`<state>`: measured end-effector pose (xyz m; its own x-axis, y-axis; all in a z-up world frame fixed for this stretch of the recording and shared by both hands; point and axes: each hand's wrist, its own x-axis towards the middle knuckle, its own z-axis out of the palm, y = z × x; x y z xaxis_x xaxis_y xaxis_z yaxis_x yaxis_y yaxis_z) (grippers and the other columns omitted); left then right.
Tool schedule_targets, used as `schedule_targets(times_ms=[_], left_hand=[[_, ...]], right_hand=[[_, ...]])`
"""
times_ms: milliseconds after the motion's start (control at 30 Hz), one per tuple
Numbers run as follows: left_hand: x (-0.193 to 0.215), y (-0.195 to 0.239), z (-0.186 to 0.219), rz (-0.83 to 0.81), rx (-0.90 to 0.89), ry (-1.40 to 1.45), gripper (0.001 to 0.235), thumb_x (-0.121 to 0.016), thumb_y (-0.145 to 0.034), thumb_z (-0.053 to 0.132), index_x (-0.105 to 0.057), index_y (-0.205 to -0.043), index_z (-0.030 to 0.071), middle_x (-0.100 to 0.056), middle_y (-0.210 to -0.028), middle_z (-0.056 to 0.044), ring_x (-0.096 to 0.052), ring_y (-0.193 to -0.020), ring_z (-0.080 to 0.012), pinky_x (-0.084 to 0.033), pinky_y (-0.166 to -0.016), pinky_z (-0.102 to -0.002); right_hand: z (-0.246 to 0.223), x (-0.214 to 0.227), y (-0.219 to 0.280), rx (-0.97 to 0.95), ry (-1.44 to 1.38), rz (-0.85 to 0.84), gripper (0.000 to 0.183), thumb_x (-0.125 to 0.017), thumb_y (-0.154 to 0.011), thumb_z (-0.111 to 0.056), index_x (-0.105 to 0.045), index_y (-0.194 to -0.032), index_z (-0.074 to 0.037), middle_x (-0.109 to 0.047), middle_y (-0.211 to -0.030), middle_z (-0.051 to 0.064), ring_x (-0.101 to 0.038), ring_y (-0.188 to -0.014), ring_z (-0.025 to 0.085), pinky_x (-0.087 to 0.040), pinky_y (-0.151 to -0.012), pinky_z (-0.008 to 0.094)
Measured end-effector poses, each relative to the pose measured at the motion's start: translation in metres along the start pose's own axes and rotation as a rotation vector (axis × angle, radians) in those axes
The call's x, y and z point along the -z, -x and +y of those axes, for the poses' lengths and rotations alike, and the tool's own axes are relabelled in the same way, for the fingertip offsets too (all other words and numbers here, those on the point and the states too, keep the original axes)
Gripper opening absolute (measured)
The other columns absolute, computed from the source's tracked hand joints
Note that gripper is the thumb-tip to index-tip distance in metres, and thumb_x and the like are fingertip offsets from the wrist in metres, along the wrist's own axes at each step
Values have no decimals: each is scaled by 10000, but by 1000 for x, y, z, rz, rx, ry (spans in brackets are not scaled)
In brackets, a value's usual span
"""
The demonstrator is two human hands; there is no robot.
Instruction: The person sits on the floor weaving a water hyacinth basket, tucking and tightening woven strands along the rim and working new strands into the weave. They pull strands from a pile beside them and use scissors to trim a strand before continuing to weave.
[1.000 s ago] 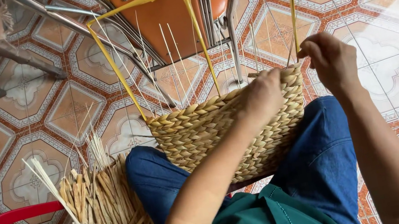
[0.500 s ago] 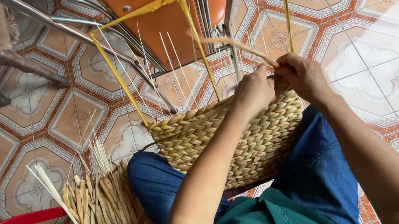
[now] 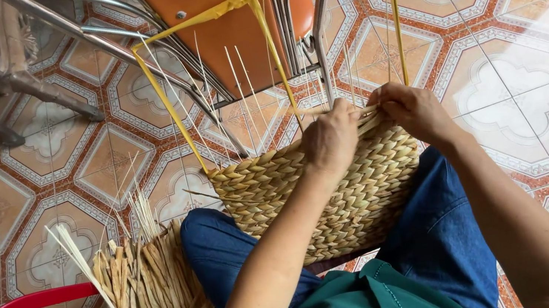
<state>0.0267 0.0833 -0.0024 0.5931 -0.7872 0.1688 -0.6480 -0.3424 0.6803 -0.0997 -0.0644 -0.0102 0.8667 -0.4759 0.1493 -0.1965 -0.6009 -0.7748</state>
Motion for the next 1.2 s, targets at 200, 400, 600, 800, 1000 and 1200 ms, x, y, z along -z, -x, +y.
schedule_targets(times_ms=[200, 400, 600, 800, 1000, 1200], left_hand=[[8, -1, -17, -68, 37, -215, 201, -585, -1076, 165, -627, -929, 34, -593, -627, -53, -529, -485, -152, -438, -405, -267], [-33, 1, -8, 158, -376, -418, 224, -620, -816, 16, -639, -1038, -6, -651, -922, -163, -641, -766, -234, -555, -557, -271], [0, -17, 5, -240, -126, -309, 310, -536, -961, -75, -581, -1268, -71, -668, -921, -184, -670, -648, -212, -582, -480, -293], [46, -7, 21, 322, -401, -289, 185, -692, -864, 257, -726, -907, 81, -678, -816, -60, -638, -764, -229, -555, -645, -363], [2, 0, 10, -87, -59, -139, 250, -599, -1040, 276, -725, -994, 66, -717, -930, -102, -688, -751, -207, -590, -698, -365], [15, -38, 21, -438, 390, 373, 284, -549, -987, 233, -608, -1244, 128, -749, -738, -132, -685, -552, -205, -562, -493, -336]], right_hand=[[-12, -5, 3, -207, -393, 145, 41, -633, -1000, -38, -637, -1039, -29, -748, -938, 50, -721, -839, 109, -602, -725, 251], [-21, 16, 0, -202, -251, 165, 96, -663, -1004, -80, -646, -1086, -35, -748, -922, 56, -702, -781, 97, -584, -682, 246], [-33, 12, 5, 33, 41, 105, 240, -749, -925, -143, -750, -1154, -70, -763, -959, 75, -717, -782, 154, -588, -688, 297], [-8, -15, -8, 156, 210, 122, 163, -750, -930, -151, -751, -1074, -73, -765, -952, 85, -736, -764, 211, -604, -713, 328], [-13, -17, -1, 10, 17, 165, 200, -714, -948, -110, -652, -1123, -36, -743, -929, 112, -736, -803, 205, -583, -702, 328], [-5, -10, 3, -100, -206, 111, 145, -651, -1000, -88, -591, -1120, -33, -712, -909, 83, -676, -781, 153, -554, -695, 298]])
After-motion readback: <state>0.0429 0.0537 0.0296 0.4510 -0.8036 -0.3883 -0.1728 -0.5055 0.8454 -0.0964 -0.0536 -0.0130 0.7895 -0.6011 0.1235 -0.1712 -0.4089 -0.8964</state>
